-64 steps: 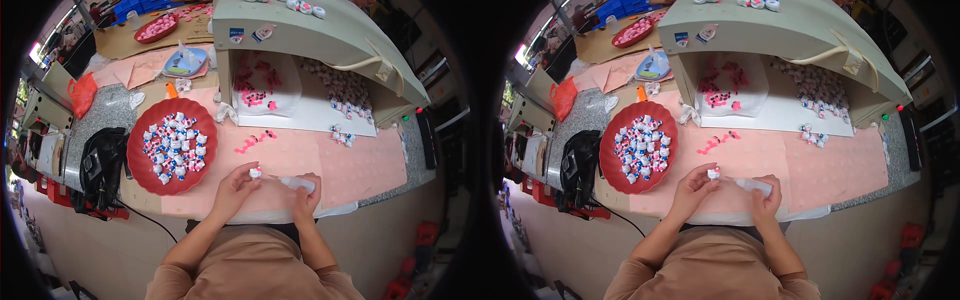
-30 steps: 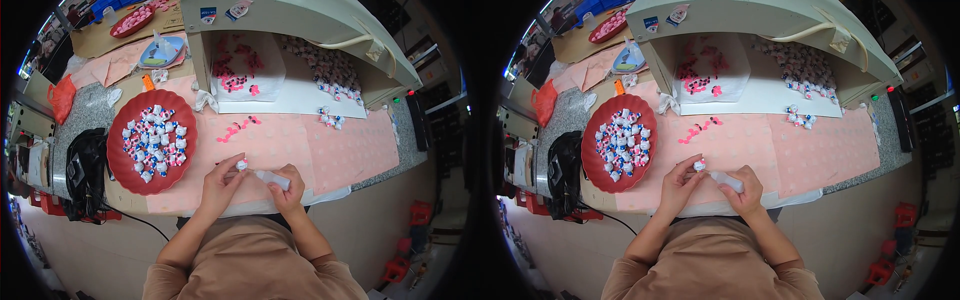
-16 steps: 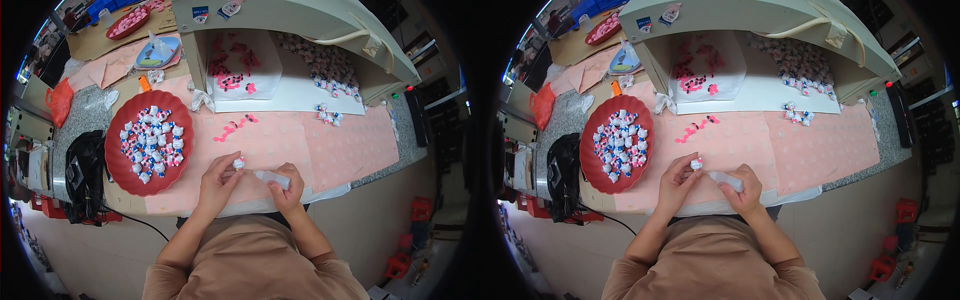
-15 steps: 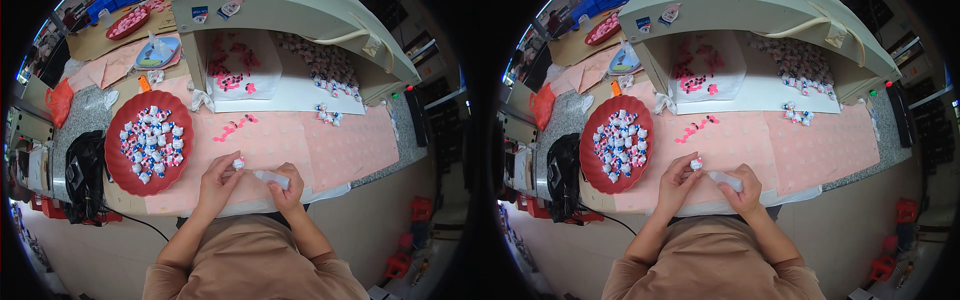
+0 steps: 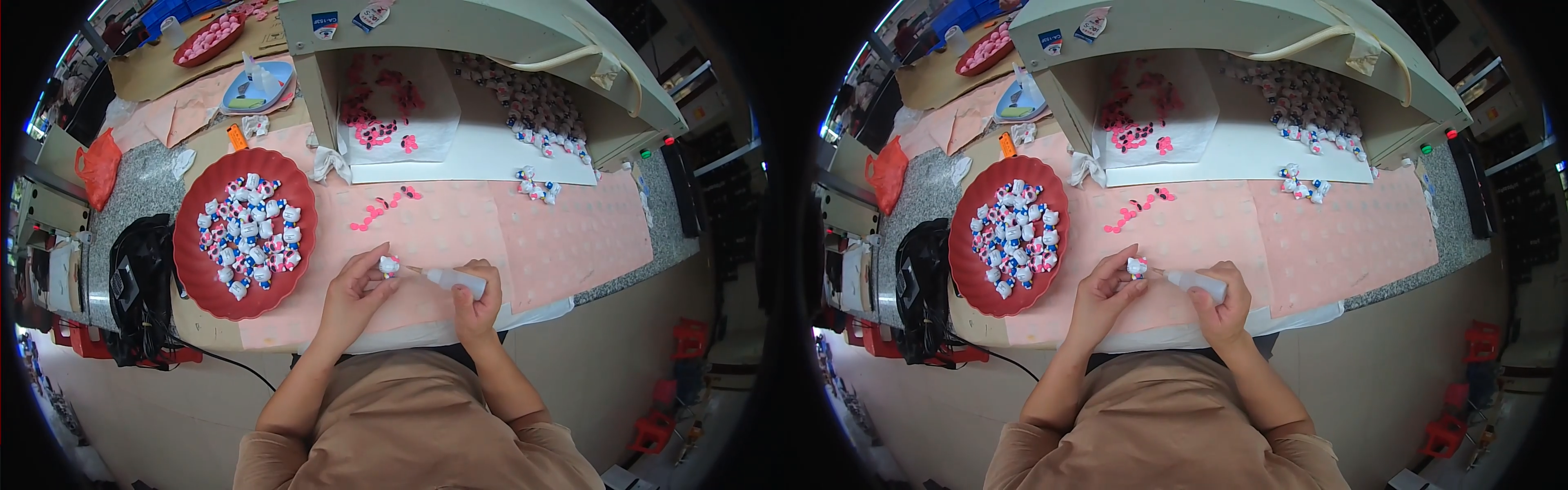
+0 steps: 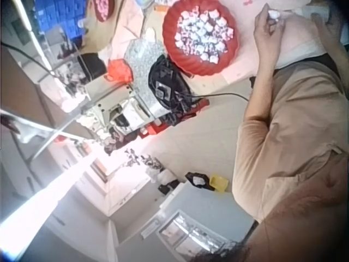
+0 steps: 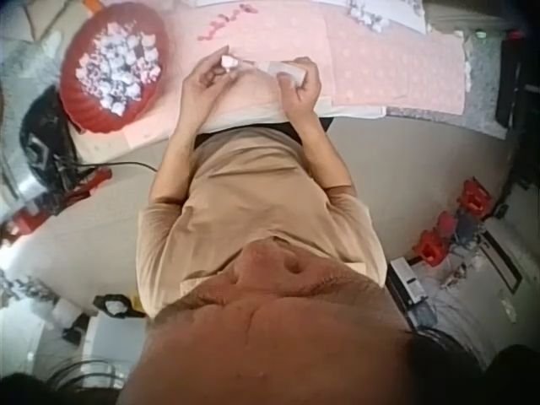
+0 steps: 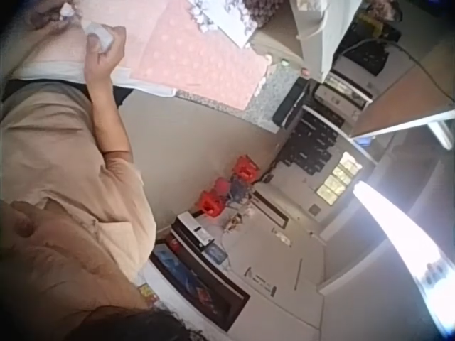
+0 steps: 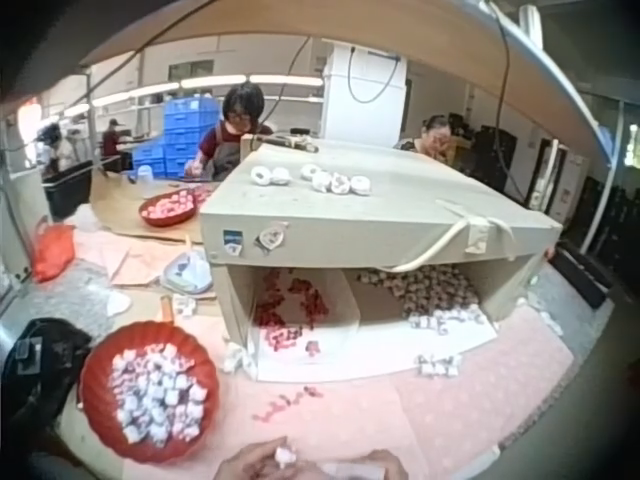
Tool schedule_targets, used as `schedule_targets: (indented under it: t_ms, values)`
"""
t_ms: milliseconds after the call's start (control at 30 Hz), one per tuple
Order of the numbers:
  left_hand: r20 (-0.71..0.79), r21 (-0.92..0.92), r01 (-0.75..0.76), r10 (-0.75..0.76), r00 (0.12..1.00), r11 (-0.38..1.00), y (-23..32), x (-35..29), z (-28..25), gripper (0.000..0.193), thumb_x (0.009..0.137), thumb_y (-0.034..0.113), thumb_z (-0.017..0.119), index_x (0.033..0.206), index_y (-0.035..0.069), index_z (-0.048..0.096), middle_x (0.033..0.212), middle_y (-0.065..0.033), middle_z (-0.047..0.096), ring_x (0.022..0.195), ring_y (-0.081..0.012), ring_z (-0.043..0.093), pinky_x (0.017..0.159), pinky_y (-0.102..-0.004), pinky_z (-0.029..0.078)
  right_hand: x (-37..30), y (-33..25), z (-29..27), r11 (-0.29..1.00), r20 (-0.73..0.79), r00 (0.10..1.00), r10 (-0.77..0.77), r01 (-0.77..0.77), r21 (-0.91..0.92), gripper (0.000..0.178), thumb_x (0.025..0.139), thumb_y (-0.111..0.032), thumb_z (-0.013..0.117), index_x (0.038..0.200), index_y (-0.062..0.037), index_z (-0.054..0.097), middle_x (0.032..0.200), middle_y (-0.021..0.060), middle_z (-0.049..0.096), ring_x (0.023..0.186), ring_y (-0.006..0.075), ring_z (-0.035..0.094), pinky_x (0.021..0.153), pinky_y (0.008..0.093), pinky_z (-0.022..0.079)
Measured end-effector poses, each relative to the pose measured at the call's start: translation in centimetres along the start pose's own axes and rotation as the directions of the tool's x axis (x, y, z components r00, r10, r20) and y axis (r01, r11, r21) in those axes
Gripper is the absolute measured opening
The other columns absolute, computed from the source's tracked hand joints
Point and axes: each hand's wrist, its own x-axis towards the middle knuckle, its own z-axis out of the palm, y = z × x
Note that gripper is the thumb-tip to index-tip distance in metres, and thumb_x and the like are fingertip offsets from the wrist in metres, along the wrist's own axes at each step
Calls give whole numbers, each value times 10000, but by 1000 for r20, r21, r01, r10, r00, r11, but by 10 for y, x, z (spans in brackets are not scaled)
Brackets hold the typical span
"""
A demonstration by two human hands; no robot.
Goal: The worker is assembling small plastic toy cat heads by applying glue to small pink bow pieces and attaching them to the heads.
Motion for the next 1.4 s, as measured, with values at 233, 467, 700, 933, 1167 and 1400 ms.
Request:
schedule_targets:
  t_ms: [233, 467, 700, 933, 1167, 1400]
  values:
    - [13, 26, 53, -54, 998, 998, 3, -17, -15, 556, 848, -77, 653, 1368, 1, 475, 1191, -75, 526, 1028, -135, 593, 909, -275, 506, 38, -14, 18, 860, 221, 884, 412, -458, 228, 255, 870, 23, 631, 1020, -36, 433, 944, 68, 551, 833, 119, 561, 761, 258, 490]
    - [-3, 52, -103, 103, 995, 993, 0, -24, -17, 544, 848, -55, 667, 1357, -12, 482, 1172, -77, 546, 1046, -152, 599, 900, -285, 516, 129, -6, 106, 979, 496, 862, 100, 5, -206, 302, 839, -11, 648, 1136, -9, 593, 1098, 134, 638, 974, 240, 640, 845, 334, 503]
    - [-40, -28, -32, 31, 999, 999, -2, -26, -18, 548, 833, -35, 691, 1345, 2, 501, 1153, -83, 565, 1028, -150, 605, 878, -282, 549, 139, 30, 158, 824, 563, 806, 183, 186, -535, 315, 750, 25, 672, 1056, -10, 606, 1081, 171, 622, 996, 358, 612, 830, 402, 496]
    - [-56, 112, -115, 122, 991, 987, 4, -24, -13, 547, 830, -11, 703, 1342, 28, 515, 1130, -84, 575, 998, -136, 602, 838, -286, 575, 134, 23, 137, 906, 544, 838, -46, 264, -330, 308, 742, 19, 677, 1025, -11, 557, 998, 179, 619, 915, 378, 615, 789, 409, 500]
    - [-72, 200, -104, 120, 990, 974, 6, -28, -13, 566, 849, -43, 661, 1378, 40, 478, 1103, -57, 540, 1007, -124, 591, 818, -256, 565, 128, -23, 96, 967, 439, 878, 192, -93, -237, 196, 842, -59, 621, 1001, -5, 519, 892, 97, 613, 814, 217, 606, 758, 305, 474]
    - [-76, 264, -141, 167, 983, 954, 7, -28, -10, 516, 834, 37, 709, 1319, 26, 535, 1090, -97, 581, 927, -154, 640, 808, -298, 585, 73, -73, 24, 868, 501, 709, 496, -426, -257, 170, 825, -88, 726, 928, -13, 614, 862, 35, 620, 802, 112, 567, 739, 258, 453]
